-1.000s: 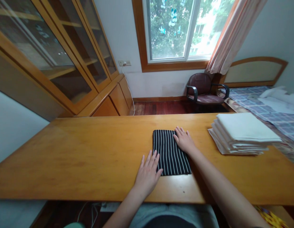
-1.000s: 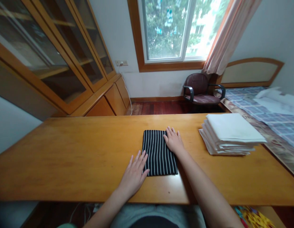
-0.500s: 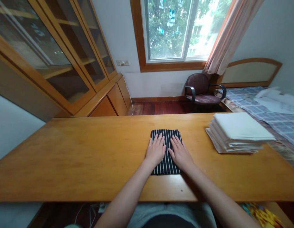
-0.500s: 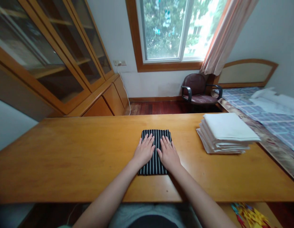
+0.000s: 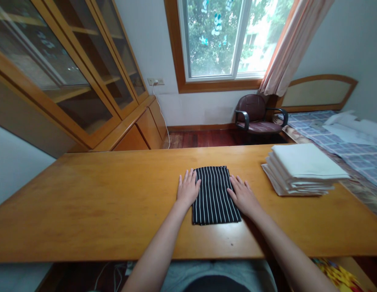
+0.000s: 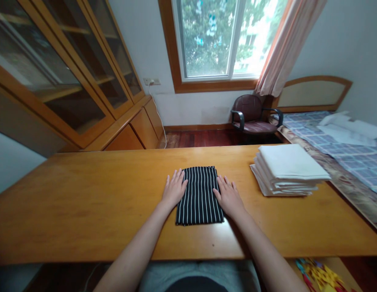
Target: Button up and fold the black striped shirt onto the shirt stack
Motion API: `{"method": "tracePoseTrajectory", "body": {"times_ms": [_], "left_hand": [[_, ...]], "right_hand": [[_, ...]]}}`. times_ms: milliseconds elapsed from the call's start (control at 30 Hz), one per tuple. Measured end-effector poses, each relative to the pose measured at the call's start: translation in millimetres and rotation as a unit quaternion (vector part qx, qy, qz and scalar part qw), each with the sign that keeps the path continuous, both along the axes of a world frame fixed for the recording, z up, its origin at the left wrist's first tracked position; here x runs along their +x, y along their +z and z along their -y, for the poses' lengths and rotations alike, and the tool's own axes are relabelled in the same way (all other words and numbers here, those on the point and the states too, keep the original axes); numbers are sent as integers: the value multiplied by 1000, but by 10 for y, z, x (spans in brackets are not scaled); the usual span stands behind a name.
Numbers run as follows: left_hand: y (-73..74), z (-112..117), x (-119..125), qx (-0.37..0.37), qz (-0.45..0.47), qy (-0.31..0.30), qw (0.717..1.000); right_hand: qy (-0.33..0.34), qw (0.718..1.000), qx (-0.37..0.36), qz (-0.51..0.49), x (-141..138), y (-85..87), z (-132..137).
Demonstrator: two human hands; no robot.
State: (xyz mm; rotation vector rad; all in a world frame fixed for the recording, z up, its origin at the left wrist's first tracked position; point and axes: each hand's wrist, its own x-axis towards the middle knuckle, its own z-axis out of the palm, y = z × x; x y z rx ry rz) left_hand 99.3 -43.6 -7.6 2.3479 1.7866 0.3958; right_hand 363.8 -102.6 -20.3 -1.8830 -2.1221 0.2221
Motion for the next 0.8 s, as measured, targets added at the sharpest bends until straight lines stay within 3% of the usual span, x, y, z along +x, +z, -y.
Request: {"method": "tracePoseTrajectory", "body": {"times_ms": [100,200,400,567,800], "left_hand": [[-6,-3,-116,1,15,17,1000],[56,65,-133,8,43,24,999],[242,412,155,51,44,-71,995],[200,610,312,7,14,-78,997],[126,634,264,2,19,-71,997]], "right_hand": [[-2,999,35,-22,32,61,-46],[43,995,82,-42,-60,161,-110],[128,989,64,-35,-370,183,-321],[103,994,22,-13,-357,82,-551],[42,999,-22,-7,-136,58,-819]]}}
